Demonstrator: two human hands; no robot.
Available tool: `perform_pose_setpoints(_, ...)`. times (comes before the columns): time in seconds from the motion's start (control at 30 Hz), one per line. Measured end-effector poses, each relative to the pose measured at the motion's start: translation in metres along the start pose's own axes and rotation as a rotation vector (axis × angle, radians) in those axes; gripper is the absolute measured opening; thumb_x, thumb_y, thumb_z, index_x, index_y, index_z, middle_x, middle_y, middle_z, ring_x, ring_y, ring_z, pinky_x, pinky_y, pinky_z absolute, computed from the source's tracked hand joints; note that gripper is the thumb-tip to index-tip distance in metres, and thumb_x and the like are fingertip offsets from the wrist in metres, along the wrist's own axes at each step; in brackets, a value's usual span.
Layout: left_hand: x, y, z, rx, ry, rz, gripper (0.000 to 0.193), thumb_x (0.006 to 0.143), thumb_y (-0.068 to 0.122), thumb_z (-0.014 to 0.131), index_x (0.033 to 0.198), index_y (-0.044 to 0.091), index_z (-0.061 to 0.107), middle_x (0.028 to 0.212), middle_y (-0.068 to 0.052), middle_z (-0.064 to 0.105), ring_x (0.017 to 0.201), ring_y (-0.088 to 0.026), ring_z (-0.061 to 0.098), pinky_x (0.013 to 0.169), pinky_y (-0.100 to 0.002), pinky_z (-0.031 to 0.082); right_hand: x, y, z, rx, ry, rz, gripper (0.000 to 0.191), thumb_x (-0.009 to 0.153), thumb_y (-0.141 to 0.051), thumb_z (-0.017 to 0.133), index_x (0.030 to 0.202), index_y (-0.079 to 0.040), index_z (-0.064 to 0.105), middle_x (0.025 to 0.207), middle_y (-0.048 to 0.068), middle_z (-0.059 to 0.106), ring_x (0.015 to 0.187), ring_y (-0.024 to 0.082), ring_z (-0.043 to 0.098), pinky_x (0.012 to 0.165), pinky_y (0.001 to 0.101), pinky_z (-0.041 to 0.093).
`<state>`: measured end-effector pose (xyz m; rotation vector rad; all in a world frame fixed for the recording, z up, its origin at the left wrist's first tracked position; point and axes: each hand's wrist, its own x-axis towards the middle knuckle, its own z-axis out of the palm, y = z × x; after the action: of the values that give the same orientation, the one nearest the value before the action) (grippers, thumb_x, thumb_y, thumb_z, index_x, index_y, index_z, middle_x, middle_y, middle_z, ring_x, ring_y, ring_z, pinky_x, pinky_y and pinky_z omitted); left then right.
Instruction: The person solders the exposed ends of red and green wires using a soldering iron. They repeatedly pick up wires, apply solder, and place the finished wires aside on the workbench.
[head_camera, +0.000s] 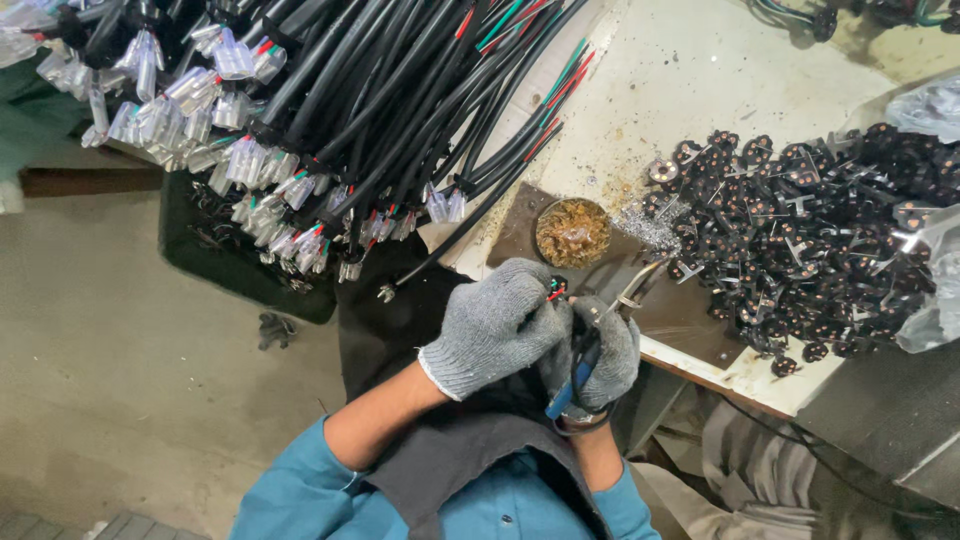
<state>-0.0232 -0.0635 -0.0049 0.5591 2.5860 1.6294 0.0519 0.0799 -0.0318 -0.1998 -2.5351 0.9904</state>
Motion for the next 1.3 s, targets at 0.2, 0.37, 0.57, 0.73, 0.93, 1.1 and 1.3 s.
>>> perform_pose_setpoints(0.2, -0.001, 0.000, 0.004, 0.046, 0.017, 0.010, 0.025, 0.084, 0.020, 0.079, 0.097, 0.008, 0.061, 0.100, -0.011, 0.067, 0.081, -0.030, 0.069, 0.066, -0.038, 0.056, -0.002, 0.005, 0.003, -0.035, 0.024, -0.034, 0.022, 0.089, -0.011, 0.081, 0.105, -0.004, 0.069, 0.098, 0.011, 0.076, 0.090, 0.028, 0.074, 0.086, 0.0387, 0.054)
perform_pose_setpoints(0.37, 0.001, 0.003, 0.002, 0.063, -0.043, -0.032, 0.026, 0.084, 0.022, 0.079, 0.090, 0.010, 0.057, 0.092, -0.010, 0.061, 0.075, -0.031, 0.066, 0.061, -0.039, 0.052, 0.000, 0.003, 0.003, -0.022, 0.035, -0.052, 0.024, 0.088, -0.014, 0.081, 0.106, -0.004, 0.068, 0.098, 0.011, 0.075, 0.091, 0.029, 0.074, 0.085, 0.0405, 0.053)
perform_pose_setpoints(0.57, 0.009, 0.008, -0.002, 0.067, -0.080, -0.060, 0.023, 0.084, 0.021, 0.076, 0.090, 0.009, 0.056, 0.094, -0.010, 0.059, 0.076, -0.031, 0.064, 0.061, -0.040, 0.051, -0.002, -0.006, -0.001, 0.411, 0.294, 0.441, 0.029, 0.090, -0.012, 0.065, 0.115, 0.001, 0.058, 0.105, 0.012, 0.069, 0.092, 0.020, 0.068, 0.076, 0.0275, 0.056)
perform_pose_setpoints(0.73, 0.010, 0.008, -0.005, 0.040, -0.118, -0.076, 0.026, 0.082, 0.022, 0.076, 0.093, 0.009, 0.056, 0.097, -0.011, 0.059, 0.080, -0.033, 0.065, 0.062, -0.041, 0.050, -0.033, 0.024, -0.025, 0.575, 0.235, 0.421, 0.028, 0.097, -0.021, 0.062, 0.106, 0.005, 0.068, 0.086, 0.014, 0.071, 0.073, 0.022, 0.070, 0.070, 0.0289, 0.060)
perform_pose_setpoints(0.93, 0.007, 0.005, -0.001, 0.068, -0.094, -0.061, 0.028, 0.083, 0.024, 0.077, 0.095, 0.007, 0.058, 0.096, -0.013, 0.059, 0.077, -0.033, 0.064, 0.061, -0.041, 0.050, -0.051, 0.054, -0.028, 0.512, -0.059, 0.328, 0.040, 0.106, -0.033, 0.061, 0.106, 0.006, 0.068, 0.094, 0.019, 0.071, 0.084, 0.031, 0.068, 0.083, 0.0385, 0.056)
perform_pose_setpoints(1.1, 0.006, 0.004, 0.000, 0.101, -0.090, -0.063, 0.025, 0.085, 0.023, 0.077, 0.094, 0.009, 0.059, 0.095, -0.011, 0.060, 0.076, -0.031, 0.064, 0.060, -0.040, 0.050, -0.025, 0.033, -0.032, 0.275, 0.033, 0.005, 0.035, 0.098, -0.034, 0.061, 0.090, -0.001, 0.070, 0.083, 0.013, 0.071, 0.079, 0.030, 0.074, 0.076, 0.0397, 0.062)
perform_pose_setpoints(1.3, 0.006, 0.002, 0.002, 0.091, -0.061, -0.028, 0.024, 0.084, 0.020, 0.079, 0.095, 0.009, 0.061, 0.093, -0.011, 0.061, 0.074, -0.030, 0.065, 0.058, -0.039, 0.050, -0.003, 0.018, -0.040, 0.182, -0.055, -0.055, 0.029, 0.091, -0.030, 0.065, 0.090, -0.001, 0.069, 0.087, 0.016, 0.071, 0.083, 0.035, 0.073, 0.080, 0.0447, 0.060)
